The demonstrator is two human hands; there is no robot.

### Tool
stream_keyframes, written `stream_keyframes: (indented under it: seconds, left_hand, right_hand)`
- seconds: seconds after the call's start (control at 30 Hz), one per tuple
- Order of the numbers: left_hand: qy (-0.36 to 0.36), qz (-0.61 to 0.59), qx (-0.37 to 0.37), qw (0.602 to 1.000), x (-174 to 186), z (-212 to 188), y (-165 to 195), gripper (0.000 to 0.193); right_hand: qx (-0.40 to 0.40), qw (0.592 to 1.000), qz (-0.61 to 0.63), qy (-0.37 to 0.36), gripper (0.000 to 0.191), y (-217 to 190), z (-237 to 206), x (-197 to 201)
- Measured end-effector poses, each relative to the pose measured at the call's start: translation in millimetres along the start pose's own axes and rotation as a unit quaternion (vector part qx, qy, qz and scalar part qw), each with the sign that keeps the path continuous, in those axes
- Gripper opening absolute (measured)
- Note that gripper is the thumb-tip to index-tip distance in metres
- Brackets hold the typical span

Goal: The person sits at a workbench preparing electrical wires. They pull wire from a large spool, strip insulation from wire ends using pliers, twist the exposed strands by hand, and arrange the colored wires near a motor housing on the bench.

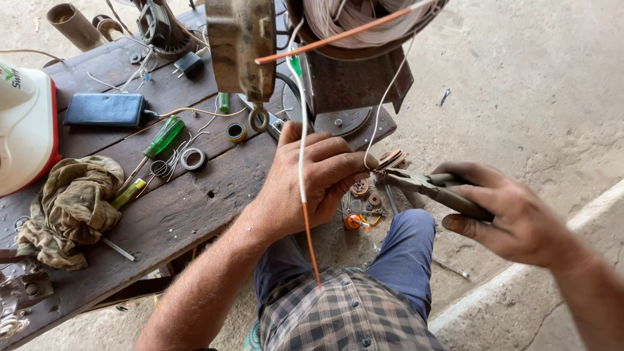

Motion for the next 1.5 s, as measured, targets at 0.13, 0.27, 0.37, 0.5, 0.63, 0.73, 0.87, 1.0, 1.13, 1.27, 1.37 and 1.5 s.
stream_keyframes:
  seconds: [0.13, 0.27, 0.37, 0.5, 0.63, 0.73, 0.87, 1.0, 1.13, 1.27, 1.37, 1.5]
  left_hand:
    - [0.012, -0.027, 0.008, 1.0, 4, -1, -1, 0.02]
    - [0.002, -0.032, 0.018, 0.999, 4, -1, -1, 0.019]
    - [0.006, -0.036, 0.021, 0.999, 5, 0, -1, 0.017]
    - [0.009, -0.044, 0.017, 0.999, 7, 0, -1, 0.016]
    - [0.015, -0.046, 0.015, 0.999, 7, 0, -1, 0.016]
    - [0.023, -0.04, 0.012, 0.999, 7, 0, -1, 0.015]
    - [0.038, -0.039, 0.01, 0.998, 7, 1, 0, 0.015]
    - [0.023, -0.041, 0.014, 0.999, 4, 1, -1, 0.014]
    - [0.015, -0.047, 0.014, 0.999, 3, 3, -1, 0.014]
    - [0.007, -0.043, 0.012, 0.999, 4, 3, -1, 0.015]
    - [0.017, -0.041, 0.013, 0.999, 3, 2, -1, 0.013]
    - [0.053, -0.025, 0.008, 0.998, 4, -1, 2, 0.013]
  right_hand:
    - [0.087, 0.947, -0.238, 0.196, 0.042, -41, 4, 4]
    - [0.06, 0.885, -0.372, 0.272, 0.042, -59, 4, 7]
    - [0.104, 0.851, -0.431, 0.281, 0.045, -71, 3, 8]
    - [0.12, 0.84, -0.454, 0.272, 0.045, -73, 1, 11]
    - [0.126, 0.847, -0.444, 0.265, 0.043, -74, -1, 12]
    - [0.132, 0.845, -0.448, 0.261, 0.041, -75, -2, 13]
    - [0.134, 0.839, -0.466, 0.249, 0.036, -74, -3, 13]
    - [0.143, 0.84, -0.456, 0.255, 0.038, -72, -5, 15]
    - [0.15, 0.817, -0.491, 0.263, 0.037, -69, -5, 17]
    - [0.171, 0.784, -0.526, 0.281, 0.032, -68, -8, 17]
    - [0.168, 0.811, -0.494, 0.265, 0.029, -62, -10, 18]
    - [0.214, 0.814, -0.481, 0.246, 0.033, -56, -11, 19]
Point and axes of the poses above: each hand's wrist, its own z-axis towards the middle knuckle, its own x-axis out of the back of the hand, y = z × x, the point moved 9 cm from there along z, towards the middle knuckle, and after that the axes turned 4 degrees about z, right-handed, at the moved point
